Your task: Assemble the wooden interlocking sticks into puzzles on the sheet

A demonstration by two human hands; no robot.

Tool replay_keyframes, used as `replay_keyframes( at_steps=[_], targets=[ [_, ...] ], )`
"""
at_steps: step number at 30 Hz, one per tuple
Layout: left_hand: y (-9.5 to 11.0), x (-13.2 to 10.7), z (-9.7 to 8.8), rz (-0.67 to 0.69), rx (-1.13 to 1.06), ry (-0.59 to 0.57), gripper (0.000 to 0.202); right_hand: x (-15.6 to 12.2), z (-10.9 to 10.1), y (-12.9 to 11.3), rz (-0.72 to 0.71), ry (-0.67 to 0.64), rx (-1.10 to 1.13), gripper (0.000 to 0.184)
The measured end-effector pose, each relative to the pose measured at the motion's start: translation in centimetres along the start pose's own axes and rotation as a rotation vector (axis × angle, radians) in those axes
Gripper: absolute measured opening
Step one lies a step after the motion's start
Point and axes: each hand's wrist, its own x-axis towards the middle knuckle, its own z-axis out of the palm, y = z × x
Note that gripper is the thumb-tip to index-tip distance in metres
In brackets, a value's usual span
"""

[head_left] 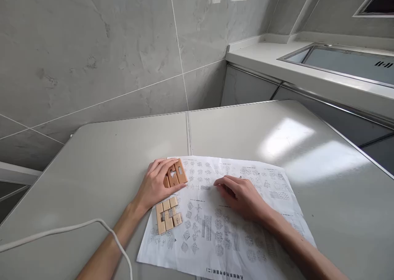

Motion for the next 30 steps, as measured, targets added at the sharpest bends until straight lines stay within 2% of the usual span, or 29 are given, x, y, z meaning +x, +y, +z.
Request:
replay_keyframes(
  at_steps=[10,13,16,20,23,26,30],
  targets=[
    [-0.2,0.0,-0.2,0.042,-0.007,0.043,0.076,0.0,0.0,0.0,0.006,-0.006,-0.003,0.023],
    [-0.1,0.2,-0.8,0.037,-0.011,0.077,0.076,-0.1,0.1,0.0,0.012,-0.007,0.011,0.023],
    [0.9,0.7,-1.8,0.037,-0.041,0.114,0.076,0.0,0.1,-0.1,0.030,-0.004,0.047,0.022],
    [4.3,1.8,-3.0,0.033,-0.150,0.092,0.082,0.2,-0.3,-0.2,0.077,0.016,0.150,0.021],
    [8.0,2.2,-2.8,0.096,-0.299,0.059,0.090,0.5,-0.7,-0.2,0.129,0.043,0.276,0.021],
    [11.7,1.4,-1.2,0.185,-0.530,-0.002,0.094,0.8,-1.0,0.0,0.191,0.095,0.404,0.025],
    [15.5,-1.1,1.7,0.061,-0.872,-0.175,0.091,1.1,-1.2,0.5,0.297,0.185,0.593,0.035]
  ],
)
